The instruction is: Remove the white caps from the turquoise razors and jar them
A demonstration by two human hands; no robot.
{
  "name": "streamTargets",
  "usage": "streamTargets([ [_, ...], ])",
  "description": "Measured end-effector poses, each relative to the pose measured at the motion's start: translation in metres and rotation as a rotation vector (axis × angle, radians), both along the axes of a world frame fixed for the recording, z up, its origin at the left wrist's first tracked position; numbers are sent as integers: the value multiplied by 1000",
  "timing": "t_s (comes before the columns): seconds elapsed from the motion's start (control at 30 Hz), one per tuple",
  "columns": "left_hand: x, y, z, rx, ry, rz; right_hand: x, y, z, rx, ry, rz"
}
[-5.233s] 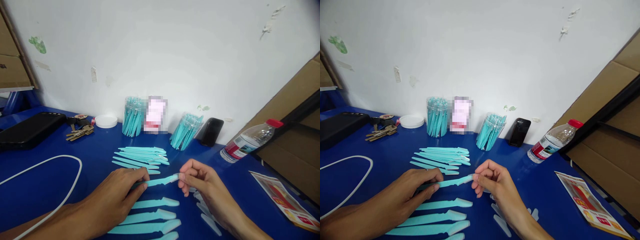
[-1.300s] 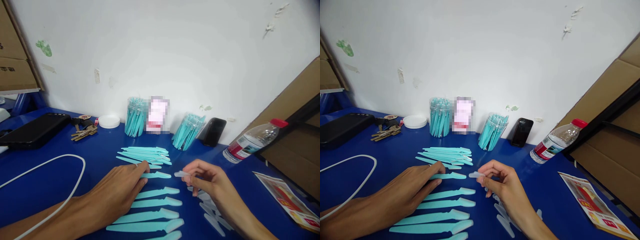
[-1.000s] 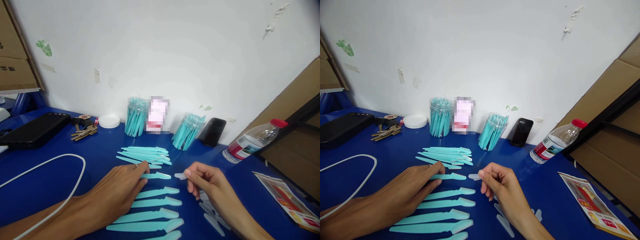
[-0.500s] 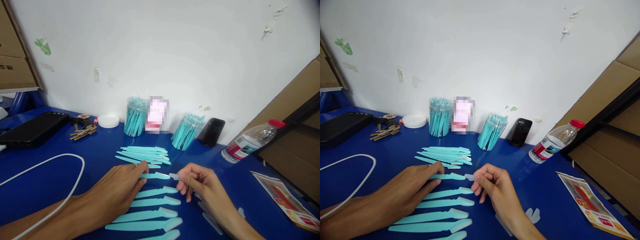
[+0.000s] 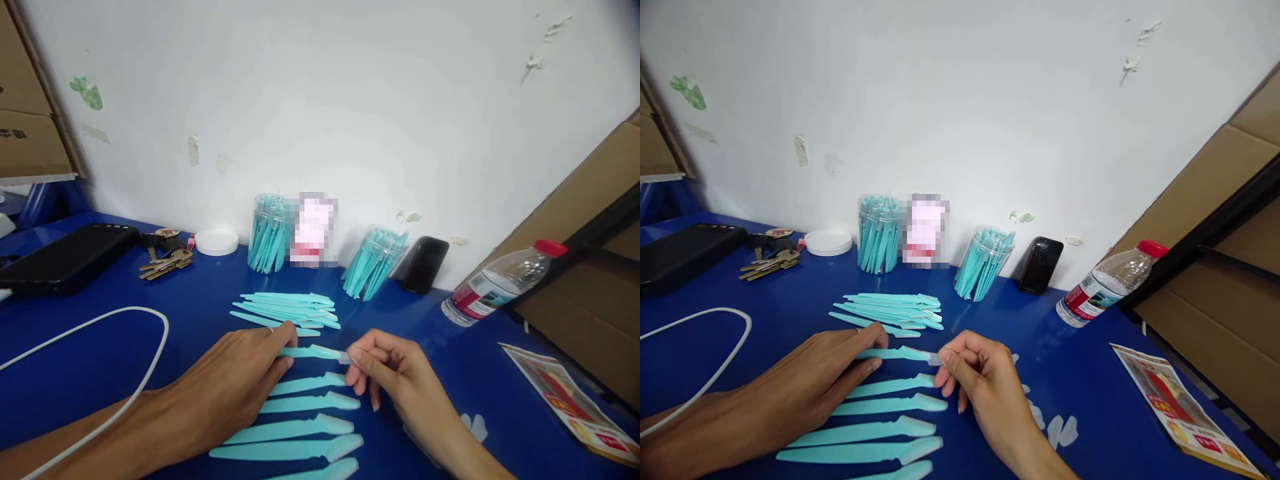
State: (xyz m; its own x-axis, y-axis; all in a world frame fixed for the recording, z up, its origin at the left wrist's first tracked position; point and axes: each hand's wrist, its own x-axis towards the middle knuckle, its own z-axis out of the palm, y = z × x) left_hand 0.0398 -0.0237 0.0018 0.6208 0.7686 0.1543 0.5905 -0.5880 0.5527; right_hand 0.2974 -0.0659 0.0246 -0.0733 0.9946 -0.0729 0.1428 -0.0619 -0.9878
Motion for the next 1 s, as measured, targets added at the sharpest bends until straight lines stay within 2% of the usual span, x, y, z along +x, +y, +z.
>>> streamTargets([
  [0.23,1,-16,15,64,14,-110,-6,-16,0,98,-81,53],
  [0.37,3,-26,21,78,-5,-115,-5,-22,0,157,-141,76],
  [0.53,3,-19,14,146,-27,-98,-2,-14,3,286,-355,14],
  [0.7,1,-5,3,182,-123,-114,4,-2,0,226,-443,-13],
  [1.0,2,-7,9,139,-125,-164,9,1,-3,339,-598,91],
])
